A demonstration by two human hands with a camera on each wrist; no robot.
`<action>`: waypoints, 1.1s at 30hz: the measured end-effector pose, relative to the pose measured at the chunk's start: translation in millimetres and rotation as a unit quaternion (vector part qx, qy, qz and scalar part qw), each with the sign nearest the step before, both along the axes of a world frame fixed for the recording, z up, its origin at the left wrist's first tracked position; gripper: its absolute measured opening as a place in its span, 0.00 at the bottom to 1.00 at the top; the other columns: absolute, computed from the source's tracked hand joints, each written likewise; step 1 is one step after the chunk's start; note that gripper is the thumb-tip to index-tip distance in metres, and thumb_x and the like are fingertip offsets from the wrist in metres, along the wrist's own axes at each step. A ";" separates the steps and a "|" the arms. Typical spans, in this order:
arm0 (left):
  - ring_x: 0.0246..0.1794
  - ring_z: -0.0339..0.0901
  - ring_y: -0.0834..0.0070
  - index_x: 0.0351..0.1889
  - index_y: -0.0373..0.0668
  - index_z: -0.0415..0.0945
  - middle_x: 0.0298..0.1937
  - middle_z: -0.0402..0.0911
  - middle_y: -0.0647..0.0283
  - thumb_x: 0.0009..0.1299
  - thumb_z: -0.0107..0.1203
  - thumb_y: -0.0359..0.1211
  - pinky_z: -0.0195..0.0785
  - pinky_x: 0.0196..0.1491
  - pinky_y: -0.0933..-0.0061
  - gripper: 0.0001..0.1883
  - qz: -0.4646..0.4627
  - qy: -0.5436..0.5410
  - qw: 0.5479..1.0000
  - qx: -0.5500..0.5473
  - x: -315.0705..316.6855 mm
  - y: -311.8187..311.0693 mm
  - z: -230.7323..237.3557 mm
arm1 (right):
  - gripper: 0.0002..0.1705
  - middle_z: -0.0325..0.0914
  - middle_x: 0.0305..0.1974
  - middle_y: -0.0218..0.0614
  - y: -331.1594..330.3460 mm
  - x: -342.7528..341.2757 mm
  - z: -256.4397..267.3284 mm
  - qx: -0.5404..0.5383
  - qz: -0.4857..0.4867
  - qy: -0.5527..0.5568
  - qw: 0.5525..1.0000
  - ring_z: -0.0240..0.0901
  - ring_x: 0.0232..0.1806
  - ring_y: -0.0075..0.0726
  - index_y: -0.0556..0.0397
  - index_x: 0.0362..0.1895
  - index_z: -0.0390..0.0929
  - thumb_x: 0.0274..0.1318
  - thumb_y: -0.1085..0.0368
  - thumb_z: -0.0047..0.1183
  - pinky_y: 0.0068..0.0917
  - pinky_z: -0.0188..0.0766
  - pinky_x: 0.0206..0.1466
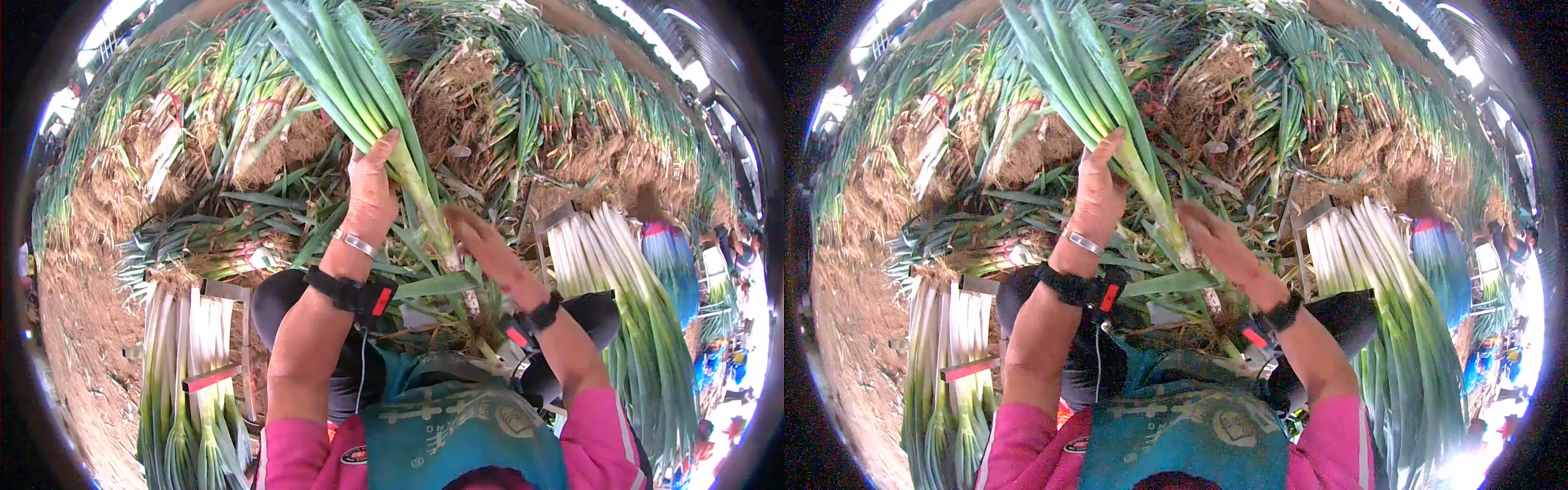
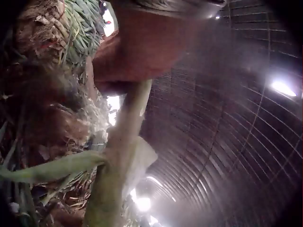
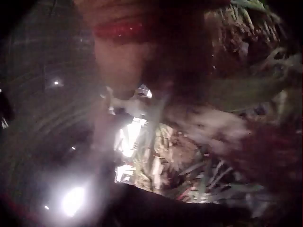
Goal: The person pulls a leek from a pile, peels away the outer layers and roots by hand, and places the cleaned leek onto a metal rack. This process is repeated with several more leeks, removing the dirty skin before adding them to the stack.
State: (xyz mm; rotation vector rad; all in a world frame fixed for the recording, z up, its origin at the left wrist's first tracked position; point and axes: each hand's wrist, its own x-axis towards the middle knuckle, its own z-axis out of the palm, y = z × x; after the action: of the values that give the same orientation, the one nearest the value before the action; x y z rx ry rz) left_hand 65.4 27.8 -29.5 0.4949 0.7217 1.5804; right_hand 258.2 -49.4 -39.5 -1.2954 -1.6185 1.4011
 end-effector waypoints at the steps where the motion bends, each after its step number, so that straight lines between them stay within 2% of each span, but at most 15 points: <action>1: 0.41 0.74 0.73 0.52 0.42 0.71 0.42 0.77 0.66 0.61 0.59 0.36 0.67 0.46 0.69 0.21 -0.010 0.001 1.000 0.016 3.9 -0.5 1.0 | 0.29 0.75 0.47 0.35 13.2 -12.8 10.3 0.002 -0.003 0.030 1.000 0.68 0.48 0.26 0.59 0.60 0.67 0.65 0.49 0.42 0.26 0.66 0.52; 5: 0.40 0.74 0.74 0.51 0.39 0.71 0.42 0.77 0.66 0.61 0.59 0.33 0.66 0.46 0.71 0.21 -0.023 0.019 0.999 0.039 10.3 -7.0 6.9 | 0.27 0.77 0.37 0.31 62.6 -35.7 6.1 -0.023 0.029 0.075 0.997 0.74 0.37 0.22 0.57 0.54 0.70 0.66 0.47 0.40 0.24 0.71 0.39; 6: 0.39 0.74 0.75 0.50 0.38 0.72 0.42 0.78 0.65 0.60 0.60 0.32 0.67 0.44 0.71 0.20 -0.016 0.023 0.999 0.039 7.2 -5.0 7.1 | 0.26 0.77 0.35 0.31 59.6 -40.7 7.8 -0.012 0.023 0.101 0.995 0.75 0.30 0.25 0.57 0.52 0.71 0.66 0.47 0.40 0.21 0.71 0.34; 9: 0.38 0.74 0.76 0.49 0.36 0.73 0.41 0.78 0.64 0.59 0.61 0.31 0.67 0.42 0.72 0.19 0.001 0.031 0.999 0.038 3.9 -5.0 3.2 | 0.26 0.76 0.34 0.29 54.9 -51.2 -4.3 -0.025 -0.034 0.158 0.986 0.68 0.32 0.20 0.60 0.48 0.74 0.65 0.47 0.42 0.21 0.66 0.34; 12: 0.36 0.74 0.76 0.48 0.36 0.73 0.40 0.78 0.65 0.58 0.62 0.31 0.67 0.42 0.72 0.20 0.012 0.043 0.999 0.011 4.2 -7.2 1.3 | 0.24 0.76 0.32 0.29 59.3 -57.6 -25.2 -0.060 -0.090 0.179 0.978 0.68 0.28 0.22 0.59 0.45 0.75 0.65 0.49 0.42 0.22 0.65 0.31; 16: 0.34 0.74 0.75 0.48 0.36 0.74 0.39 0.79 0.65 0.57 0.62 0.29 0.67 0.40 0.73 0.19 0.005 0.053 0.998 -0.043 1.8 -14.0 1.7 | 0.22 0.76 0.28 0.32 60.9 -67.0 -35.5 -0.092 -0.125 0.144 0.977 0.68 0.25 0.24 0.61 0.41 0.77 0.65 0.53 0.42 0.25 0.66 0.29; 19: 0.32 0.74 0.75 0.46 0.36 0.74 0.35 0.78 0.64 0.57 0.61 0.28 0.68 0.35 0.72 0.17 0.010 0.043 0.999 -0.026 4.6 -15.7 -9.0 | 0.22 0.76 0.28 0.33 54.0 -70.8 -32.1 -0.154 -0.154 0.179 0.959 0.70 0.25 0.26 0.63 0.40 0.77 0.64 0.55 0.42 0.28 0.67 0.28; 22: 0.29 0.75 0.74 0.43 0.36 0.74 0.32 0.78 0.63 0.58 0.61 0.28 0.69 0.30 0.71 0.15 0.001 0.018 1.000 0.018 10.1 -18.8 -16.3 | 0.22 0.77 0.30 0.35 63.0 -64.7 -65.6 -0.166 -0.132 0.201 0.956 0.71 0.25 0.28 0.64 0.39 0.77 0.64 0.54 0.45 0.30 0.68 0.28; 25: 0.26 0.76 0.72 0.41 0.36 0.74 0.30 0.77 0.62 0.59 0.61 0.28 0.70 0.29 0.71 0.13 -0.074 -0.021 0.997 0.023 7.9 -28.0 -12.2 | 0.23 0.77 0.31 0.36 50.6 -71.3 -56.5 -0.224 -0.162 0.333 0.901 0.72 0.26 0.30 0.64 0.38 0.78 0.62 0.51 0.49 0.32 0.69 0.28; 26: 0.26 0.76 0.71 0.40 0.35 0.73 0.29 0.77 0.61 0.60 0.61 0.29 0.71 0.31 0.72 0.13 -0.079 -0.022 0.996 0.036 8.4 -30.3 -8.9 | 0.27 0.78 0.31 0.37 57.6 -66.8 -77.1 -0.211 -0.157 0.295 0.919 0.72 0.27 0.32 0.64 0.37 0.78 0.59 0.48 0.53 0.34 0.70 0.28; 29: 0.25 0.75 0.71 0.41 0.35 0.73 0.28 0.77 0.61 0.62 0.59 0.31 0.69 0.30 0.71 0.12 -0.091 0.014 0.994 0.063 9.8 -41.5 5.4 | 0.27 0.78 0.31 0.38 40.6 -73.4 -51.7 -0.241 -0.185 0.310 0.901 0.73 0.29 0.34 0.64 0.37 0.78 0.57 0.47 0.55 0.36 0.70 0.29; 30: 0.25 0.75 0.71 0.41 0.35 0.73 0.28 0.77 0.60 0.63 0.58 0.32 0.68 0.30 0.72 0.12 -0.112 0.022 0.991 0.065 8.9 -43.1 5.1 | 0.21 0.78 0.30 0.38 49.0 -73.4 -73.2 -0.261 -0.172 0.352 0.882 0.74 0.30 0.37 0.61 0.36 0.78 0.56 0.52 0.56 0.39 0.70 0.30; 31: 0.25 0.75 0.72 0.41 0.35 0.73 0.27 0.77 0.60 0.63 0.58 0.33 0.68 0.31 0.73 0.13 -0.101 0.018 0.992 0.075 12.4 -46.3 9.5 | 0.19 0.77 0.31 0.38 55.3 -69.2 -103.4 -0.172 -0.124 0.310 0.927 0.74 0.30 0.38 0.60 0.36 0.78 0.56 0.54 0.55 0.40 0.70 0.30; 32: 0.29 0.74 0.71 0.45 0.35 0.71 0.33 0.76 0.60 0.63 0.58 0.33 0.69 0.35 0.70 0.15 -0.131 0.027 0.986 0.103 9.1 -47.4 9.2 | 0.16 0.77 0.31 0.38 61.0 -64.1 -135.7 -0.081 -0.076 0.262 0.959 0.74 0.30 0.39 0.58 0.35 0.78 0.56 0.56 0.54 0.41 0.71 0.30; 33: 0.33 0.73 0.69 0.49 0.36 0.69 0.39 0.75 0.60 0.63 0.57 0.33 0.69 0.38 0.66 0.18 -0.161 0.036 0.978 0.131 3.5 -48.6 9.2 | 0.13 0.77 0.31 0.39 51.2 -61.7 -112.2 -0.203 -0.136 0.273 0.931 0.74 0.30 0.41 0.56 0.34 0.78 0.55 0.59 0.52 0.42 0.71 0.32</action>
State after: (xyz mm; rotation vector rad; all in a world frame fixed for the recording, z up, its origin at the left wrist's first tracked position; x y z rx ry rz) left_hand 68.9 -20.8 -20.3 0.8245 0.4587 1.3612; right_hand 196.5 1.8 -151.7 -1.1449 -0.7751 1.7709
